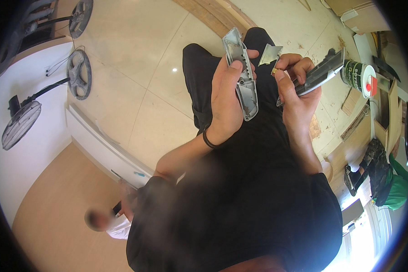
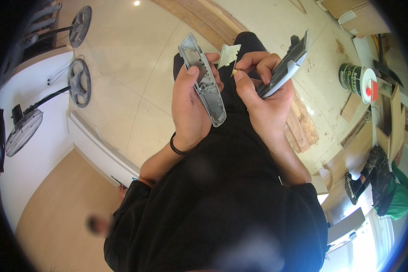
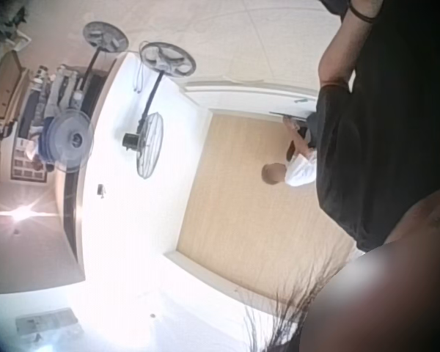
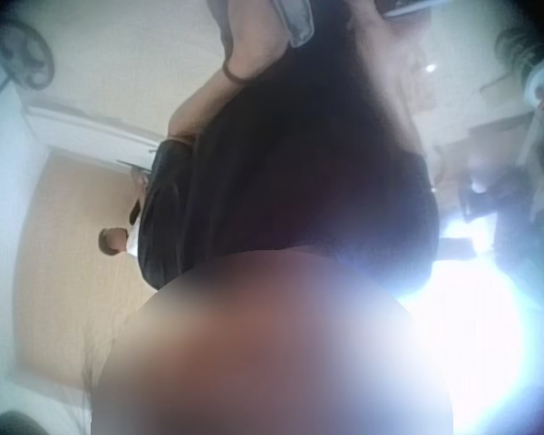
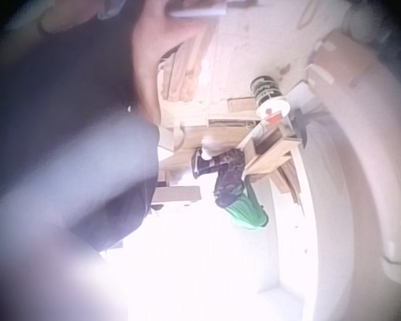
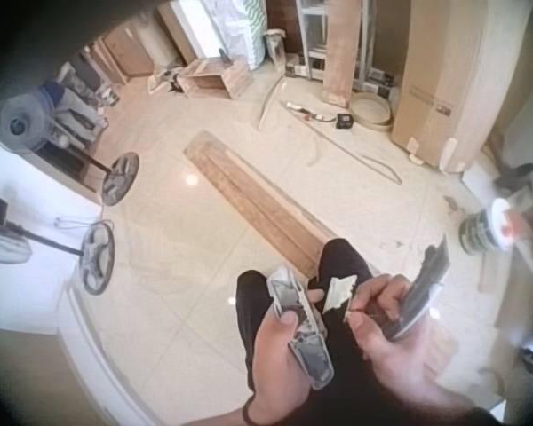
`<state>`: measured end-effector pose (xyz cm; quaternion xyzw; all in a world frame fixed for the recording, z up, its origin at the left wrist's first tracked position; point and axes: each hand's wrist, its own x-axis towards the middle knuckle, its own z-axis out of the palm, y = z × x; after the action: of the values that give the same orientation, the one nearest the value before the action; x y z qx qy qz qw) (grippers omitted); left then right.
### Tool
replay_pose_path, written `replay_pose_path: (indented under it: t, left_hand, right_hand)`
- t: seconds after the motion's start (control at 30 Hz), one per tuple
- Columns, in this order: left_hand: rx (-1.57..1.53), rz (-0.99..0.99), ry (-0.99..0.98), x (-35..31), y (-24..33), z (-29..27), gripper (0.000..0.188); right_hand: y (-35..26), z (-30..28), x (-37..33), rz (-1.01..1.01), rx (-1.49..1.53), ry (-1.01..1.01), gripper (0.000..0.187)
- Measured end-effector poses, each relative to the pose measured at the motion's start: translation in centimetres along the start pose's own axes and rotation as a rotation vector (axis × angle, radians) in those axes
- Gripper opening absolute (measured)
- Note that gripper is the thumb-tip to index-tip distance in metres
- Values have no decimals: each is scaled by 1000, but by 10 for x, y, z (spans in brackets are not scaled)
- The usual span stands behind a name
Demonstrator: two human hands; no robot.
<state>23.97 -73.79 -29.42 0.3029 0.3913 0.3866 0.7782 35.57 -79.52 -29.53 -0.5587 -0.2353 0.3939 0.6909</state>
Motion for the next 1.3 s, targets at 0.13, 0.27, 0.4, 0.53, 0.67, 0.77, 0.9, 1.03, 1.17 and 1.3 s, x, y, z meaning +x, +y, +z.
replay_pose_path:
  t: [0.13,0.27,0.4,0.53,0.67,0.77,0.9,1.03,1.17,1.3]
  left_hand:
    - [83,3,17,1,0,1,38]
    - [61,-21,76,0,0,2,37]
    - [50,-22,65,0,1,0,38]
    - [105,-15,114,-1,-1,2,47]
    - [66,-29,37,-1,0,2,51]
    - [91,-6,-8,-1,1,0,53]
    - [96,-2,-13,-2,-1,-2,54]
    - [94,4,-9,-2,-4,-1,51]
    - [-62,82,6,6,-8,0,49]
    - [-381,63,-75,15,-13,0,47]
  right_hand:
    - [1,-2,1,44,-7,-35,33]
    - [2,0,1,41,-29,-28,32]
    - [1,1,-1,13,27,-45,31]
    - [0,2,-4,-11,-4,-84,30]
    - [1,3,-3,-26,-60,-90,35]
    - [0,2,-4,-30,-114,-87,37]
    - [-4,0,-6,-27,-189,-120,39]
    - [-9,-1,-9,-18,-232,-180,37]
    - [-6,7,-11,-39,-138,-67,42]
    - [-15,10,-18,-187,-275,-187,40]
